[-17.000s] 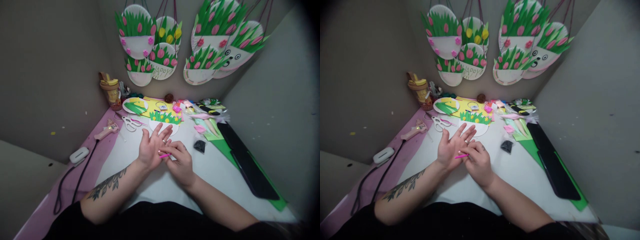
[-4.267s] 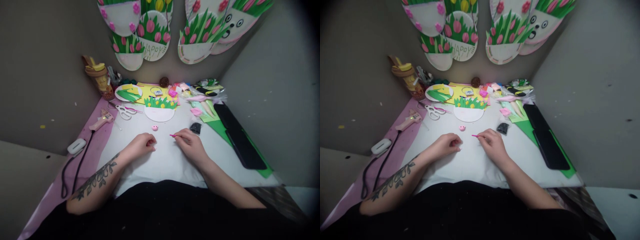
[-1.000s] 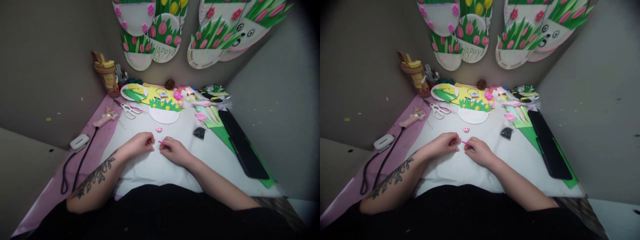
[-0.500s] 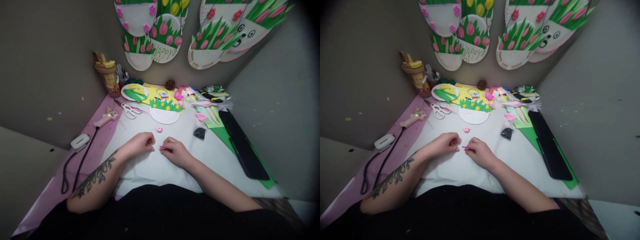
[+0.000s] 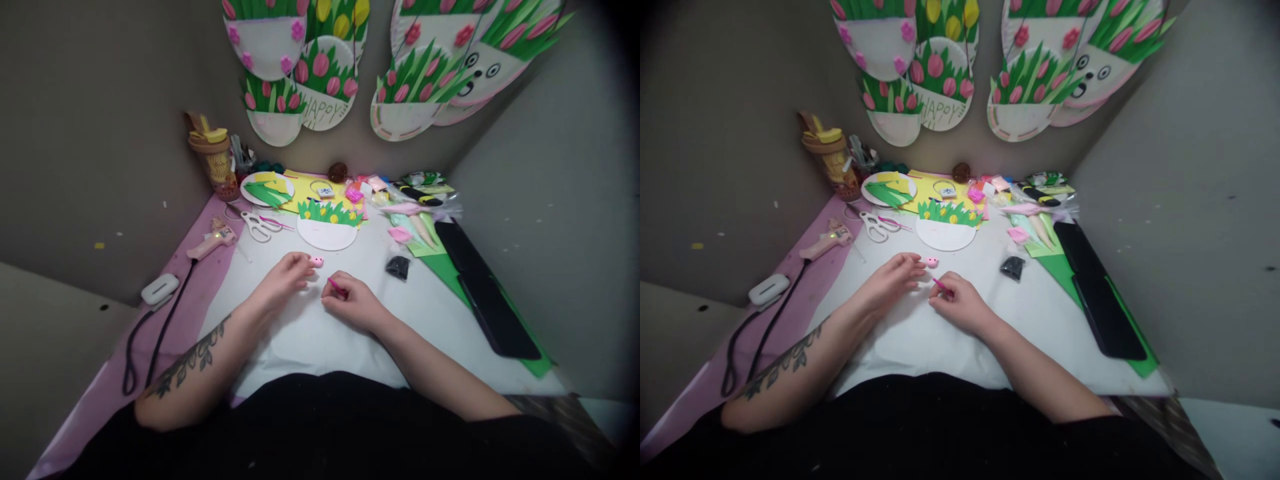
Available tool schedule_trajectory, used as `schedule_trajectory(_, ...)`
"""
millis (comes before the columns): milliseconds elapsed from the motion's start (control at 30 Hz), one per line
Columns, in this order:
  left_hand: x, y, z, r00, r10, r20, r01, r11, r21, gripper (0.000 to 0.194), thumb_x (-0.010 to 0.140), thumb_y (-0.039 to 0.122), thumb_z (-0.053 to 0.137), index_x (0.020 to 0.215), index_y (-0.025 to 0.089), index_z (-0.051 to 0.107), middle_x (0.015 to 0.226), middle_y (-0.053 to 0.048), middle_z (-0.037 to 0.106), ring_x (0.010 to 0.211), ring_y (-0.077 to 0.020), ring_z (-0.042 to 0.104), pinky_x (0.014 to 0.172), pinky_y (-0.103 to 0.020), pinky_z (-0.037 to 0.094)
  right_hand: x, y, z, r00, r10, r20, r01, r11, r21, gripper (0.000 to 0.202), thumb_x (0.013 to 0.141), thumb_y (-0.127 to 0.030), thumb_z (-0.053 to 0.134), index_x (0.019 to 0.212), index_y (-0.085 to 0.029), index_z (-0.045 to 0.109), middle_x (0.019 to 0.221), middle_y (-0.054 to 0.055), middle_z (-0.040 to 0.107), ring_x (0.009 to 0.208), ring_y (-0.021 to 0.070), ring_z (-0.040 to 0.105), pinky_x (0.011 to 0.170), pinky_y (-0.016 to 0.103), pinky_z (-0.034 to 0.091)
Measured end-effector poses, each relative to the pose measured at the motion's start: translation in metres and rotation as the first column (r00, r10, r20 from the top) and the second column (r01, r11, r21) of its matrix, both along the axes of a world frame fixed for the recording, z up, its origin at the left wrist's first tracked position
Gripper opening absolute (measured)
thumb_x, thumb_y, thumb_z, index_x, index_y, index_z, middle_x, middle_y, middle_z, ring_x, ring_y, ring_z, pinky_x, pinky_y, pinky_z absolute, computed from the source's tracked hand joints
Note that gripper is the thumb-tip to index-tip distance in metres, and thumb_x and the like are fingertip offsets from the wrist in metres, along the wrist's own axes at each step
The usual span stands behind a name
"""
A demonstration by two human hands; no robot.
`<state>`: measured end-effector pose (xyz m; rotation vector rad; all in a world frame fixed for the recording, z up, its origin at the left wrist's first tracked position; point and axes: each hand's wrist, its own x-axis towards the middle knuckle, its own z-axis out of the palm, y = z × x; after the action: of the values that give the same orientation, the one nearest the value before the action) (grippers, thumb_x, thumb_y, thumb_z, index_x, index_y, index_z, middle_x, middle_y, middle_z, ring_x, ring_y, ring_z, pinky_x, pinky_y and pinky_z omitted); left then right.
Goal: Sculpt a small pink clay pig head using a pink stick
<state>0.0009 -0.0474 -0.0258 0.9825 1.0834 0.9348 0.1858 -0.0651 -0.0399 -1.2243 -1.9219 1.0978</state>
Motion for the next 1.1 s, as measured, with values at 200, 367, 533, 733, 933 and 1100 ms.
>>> schedule_trajectory(200, 0.043, -0.011, 0.027, 0.788, 0.224, 0.573, 0.04, 0.911, -0.411, 0.066, 0.094, 0.063, 0.015, 0.119, 0.014, 0.052, 0.132, -0.019, 0.057, 0.107, -0.0262, 0.064, 0.091, -0.041, 0.051, -0.01, -0.007, 0.026, 0.986, -0.008, -0.165, 0.006, 1.0, -0.01, 0.007, 0.075, -0.021, 0.067, 0.071, -0.019, 0.062, 0.083, -0.001, 0.051, 0.069, 0.0107, 0.045, 0.063, 0.026, 0.039)
schedule_trajectory(367, 0.048, -0.016, 0.037, 0.7, 0.289, 0.653, 0.034, 0.9, -0.434, 0.07, 0.094, 0.062, 0.014, 0.13, 0.013, 0.047, 0.137, -0.017, 0.055, 0.109, -0.0257, 0.064, 0.091, -0.039, 0.053, -0.013, -0.009, 0.028, 0.988, -0.029, -0.152, 0.045, 0.994, 0.103, 0.004, 0.075, -0.017, 0.067, 0.072, -0.02, 0.065, 0.087, 0.002, 0.054, 0.078, 0.014, 0.05, 0.067, 0.028, 0.043)
schedule_trajectory(533, 0.045, -0.017, 0.031, 0.596, 0.29, 0.749, 0.077, 0.908, -0.413, 0.071, 0.094, 0.063, 0.016, 0.135, 0.011, 0.043, 0.138, -0.017, 0.054, 0.111, -0.0266, 0.063, 0.084, -0.038, 0.056, -0.013, -0.013, 0.028, 0.98, -0.034, -0.194, 0.08, 0.97, 0.23, 0.009, 0.078, -0.014, 0.067, 0.079, -0.023, 0.069, 0.089, 0.001, 0.058, 0.081, 0.014, 0.054, 0.073, 0.031, 0.047)
schedule_trajectory(733, 0.041, -0.02, 0.031, 0.487, 0.257, 0.835, 0.125, 0.925, -0.358, 0.072, 0.091, 0.067, 0.02, 0.133, 0.013, 0.042, 0.145, -0.017, 0.047, 0.123, -0.0285, 0.055, 0.086, -0.038, 0.055, -0.009, -0.018, 0.03, 0.974, -0.021, -0.224, 0.099, 0.933, 0.345, 0.012, 0.082, -0.018, 0.067, 0.088, -0.027, 0.072, 0.087, 0.001, 0.058, 0.084, 0.0153, 0.058, 0.077, 0.033, 0.05)
schedule_trajectory(933, 0.04, -0.022, 0.032, 0.573, 0.173, 0.801, 0.151, 0.939, -0.31, 0.072, 0.088, 0.073, 0.016, 0.127, 0.021, 0.046, 0.145, -0.011, 0.048, 0.126, -0.0261, 0.051, 0.092, -0.044, 0.052, -0.006, -0.02, 0.029, 0.987, 0.01, -0.162, 0.07, 0.873, 0.482, 0.014, 0.082, -0.021, 0.068, 0.091, -0.029, 0.073, 0.086, 0.001, 0.059, 0.081, 0.0149, 0.059, 0.075, 0.033, 0.053)
schedule_trajectory(1100, 0.042, -0.022, 0.029, 0.605, 0.155, 0.781, 0.17, 0.933, -0.316, 0.075, 0.087, 0.074, 0.013, 0.129, 0.021, 0.046, 0.145, -0.011, 0.049, 0.132, -0.0231, 0.046, 0.098, -0.04, 0.048, -0.008, -0.022, 0.023, 0.988, -0.013, -0.151, 0.097, 0.821, 0.562, 0.013, 0.082, -0.022, 0.069, 0.092, -0.028, 0.074, 0.082, 0.001, 0.065, 0.079, 0.0162, 0.061, 0.073, 0.035, 0.052)
